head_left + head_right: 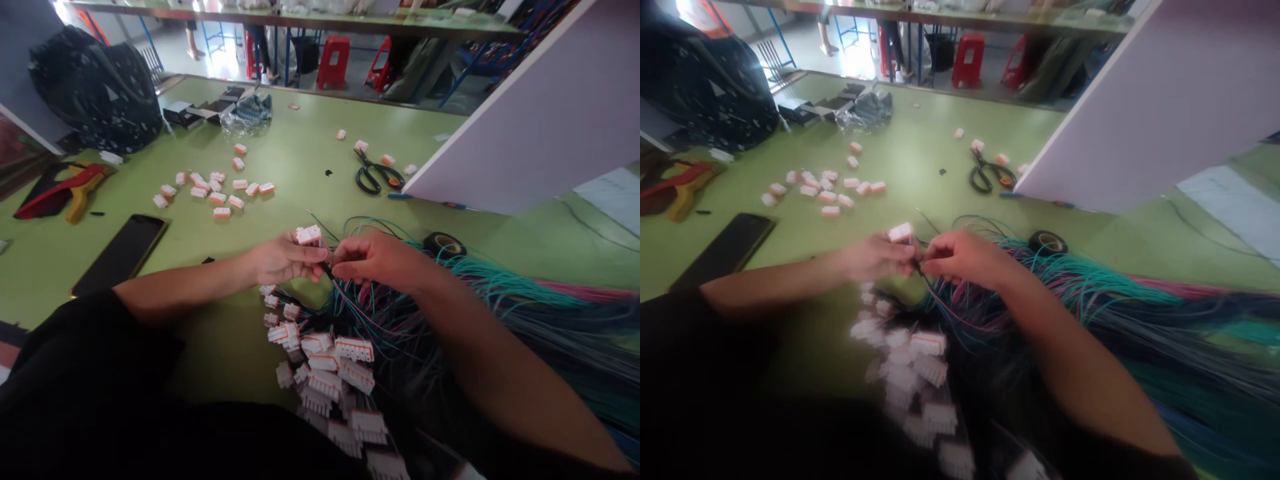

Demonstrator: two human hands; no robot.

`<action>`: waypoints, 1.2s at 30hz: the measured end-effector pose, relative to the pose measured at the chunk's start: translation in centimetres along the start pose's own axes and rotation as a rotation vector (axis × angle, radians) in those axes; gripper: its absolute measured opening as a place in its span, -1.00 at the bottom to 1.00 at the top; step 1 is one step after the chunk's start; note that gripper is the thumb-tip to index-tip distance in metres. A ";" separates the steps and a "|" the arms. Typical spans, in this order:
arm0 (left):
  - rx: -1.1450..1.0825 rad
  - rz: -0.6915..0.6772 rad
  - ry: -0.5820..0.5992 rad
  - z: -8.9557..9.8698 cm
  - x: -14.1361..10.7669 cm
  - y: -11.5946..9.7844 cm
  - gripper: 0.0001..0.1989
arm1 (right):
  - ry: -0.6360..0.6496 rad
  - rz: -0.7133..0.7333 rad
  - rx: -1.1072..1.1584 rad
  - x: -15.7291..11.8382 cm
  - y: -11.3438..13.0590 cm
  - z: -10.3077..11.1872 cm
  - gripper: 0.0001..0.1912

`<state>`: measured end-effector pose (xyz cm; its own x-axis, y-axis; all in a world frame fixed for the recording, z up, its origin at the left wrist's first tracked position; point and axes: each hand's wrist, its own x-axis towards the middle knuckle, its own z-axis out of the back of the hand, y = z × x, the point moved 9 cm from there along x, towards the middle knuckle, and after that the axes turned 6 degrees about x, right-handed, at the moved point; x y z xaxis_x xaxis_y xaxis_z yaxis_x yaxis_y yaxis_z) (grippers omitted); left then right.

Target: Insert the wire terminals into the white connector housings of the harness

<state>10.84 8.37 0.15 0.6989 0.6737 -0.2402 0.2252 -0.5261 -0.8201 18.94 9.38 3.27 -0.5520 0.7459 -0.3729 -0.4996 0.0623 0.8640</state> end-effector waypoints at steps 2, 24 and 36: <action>0.028 -0.026 -0.090 0.5 0.0 0.0 -0.88 | -0.091 0.029 -0.037 -0.2 0.5 0.7 -0.79; 0.292 -0.343 -0.322 2.2 -0.5 -3.6 -0.63 | -0.392 0.128 -0.702 -2.0 3.9 -0.3 -0.75; 1.198 -0.588 -0.159 0.1 -1.4 -4.6 -0.70 | 0.112 0.189 0.002 -0.2 1.2 -1.9 -0.69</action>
<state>8.74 9.91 4.22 0.6001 0.7368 0.3115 -0.3228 0.5793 -0.7485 17.17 8.00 3.73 -0.7066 0.6661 -0.2389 -0.3787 -0.0707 0.9228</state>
